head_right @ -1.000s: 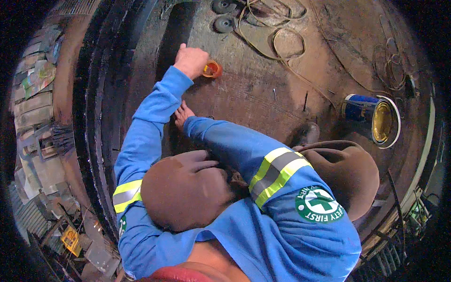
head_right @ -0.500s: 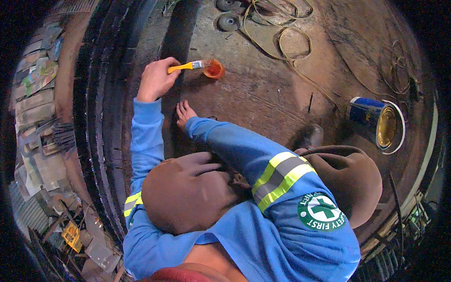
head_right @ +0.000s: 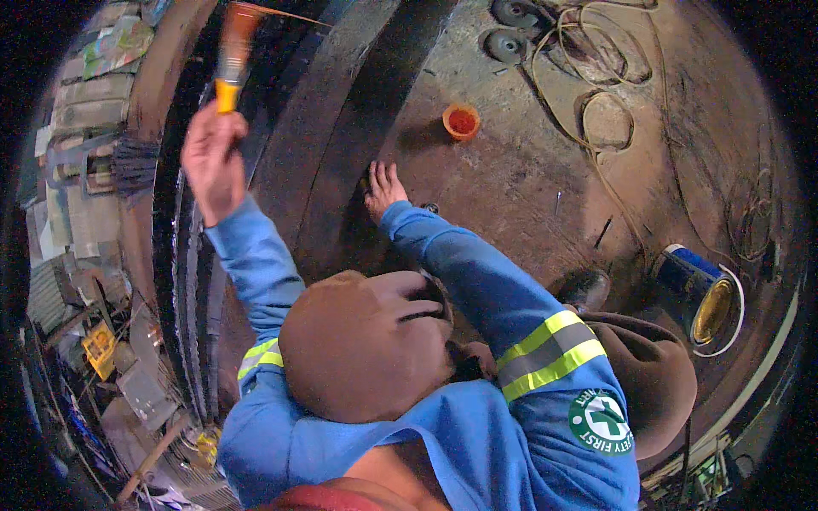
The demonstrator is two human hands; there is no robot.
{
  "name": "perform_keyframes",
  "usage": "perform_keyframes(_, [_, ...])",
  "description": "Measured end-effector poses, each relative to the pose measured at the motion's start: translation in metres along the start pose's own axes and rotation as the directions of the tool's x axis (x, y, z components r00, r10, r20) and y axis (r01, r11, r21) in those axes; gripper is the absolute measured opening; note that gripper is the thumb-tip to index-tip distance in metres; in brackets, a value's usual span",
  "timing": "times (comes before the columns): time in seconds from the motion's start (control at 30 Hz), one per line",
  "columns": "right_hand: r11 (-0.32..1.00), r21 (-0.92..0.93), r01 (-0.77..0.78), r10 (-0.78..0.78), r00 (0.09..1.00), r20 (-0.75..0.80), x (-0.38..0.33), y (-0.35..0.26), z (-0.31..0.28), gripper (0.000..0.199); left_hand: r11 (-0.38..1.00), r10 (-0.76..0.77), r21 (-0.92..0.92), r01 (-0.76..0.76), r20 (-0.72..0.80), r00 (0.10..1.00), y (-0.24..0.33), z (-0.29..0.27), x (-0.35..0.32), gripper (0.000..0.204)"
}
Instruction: The person applies a dark coating to a large, curved metal surface using a yellow-handled paintbrush. They repeatedly dip the brush into a small orange cup to reload the substance and carefully paint along the seams and edges of the metal structure.
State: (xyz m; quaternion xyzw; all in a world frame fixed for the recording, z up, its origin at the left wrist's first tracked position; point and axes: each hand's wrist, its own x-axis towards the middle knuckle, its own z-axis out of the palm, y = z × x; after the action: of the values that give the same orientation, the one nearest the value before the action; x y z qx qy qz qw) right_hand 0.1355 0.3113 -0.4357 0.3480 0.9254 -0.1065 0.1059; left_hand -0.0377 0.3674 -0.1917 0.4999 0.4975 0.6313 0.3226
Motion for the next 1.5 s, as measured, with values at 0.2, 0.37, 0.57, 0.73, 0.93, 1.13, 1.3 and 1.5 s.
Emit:
perform_keyframes(0.2, [0.997, 0.022, 0.081, -0.082, 0.994, 0.075, -0.003, -0.022, -0.025, 0.05, 0.977, 0.132, 0.192, -0.093, -0.205, 0.97, 0.069, -0.032, -0.023, 0.023])
perform_keyframes(0.37, [0.998, -0.048, 0.033, -0.034, 0.999, -0.015, -0.004, -0.017, -0.007, 0.048, 0.895, -0.211, 0.332, 0.298, -0.275, 0.938, 0.007, -0.014, -0.07, 0.027])
perform_keyframes(0.57, [0.997, -0.037, 0.061, -0.062, 0.998, -0.032, -0.004, -0.021, -0.015, 0.049, 0.589, -0.29, 0.73, 0.347, -0.209, 0.934, -0.151, -0.023, -0.118, 0.02])
perform_keyframes(0.73, [0.999, -0.002, 0.047, -0.046, 0.994, -0.102, 0.0, -0.02, -0.003, 0.048, 0.472, -0.211, 0.852, 0.227, -0.14, 0.967, -0.2, -0.023, -0.139, 0.018])
perform_keyframes(0.93, [0.998, 0.02, 0.058, -0.056, 0.993, -0.107, -0.003, -0.025, -0.006, 0.048, 0.475, -0.108, 0.868, 0.145, -0.106, 0.989, -0.19, -0.032, -0.14, 0.022])
perform_keyframes(1.13, [0.994, -0.047, 0.103, -0.106, 0.993, -0.048, -0.013, -0.027, -0.017, 0.043, 0.479, -0.152, 0.865, 0.148, -0.085, 0.985, -0.172, -0.027, -0.157, 0.025])
perform_keyframes(1.3, [0.971, 0.011, 0.237, -0.238, 0.968, 0.078, -0.025, -0.044, -0.029, 0.044, 0.471, -0.129, 0.846, 0.251, -0.216, 0.968, -0.165, -0.022, -0.118, 0.02])
perform_keyframes(1.5, [0.977, -0.074, 0.2, -0.202, 0.979, -0.029, -0.021, -0.051, 0.001, 0.039, 0.542, -0.227, 0.795, 0.273, -0.174, 0.958, -0.181, -0.026, -0.126, 0.02])
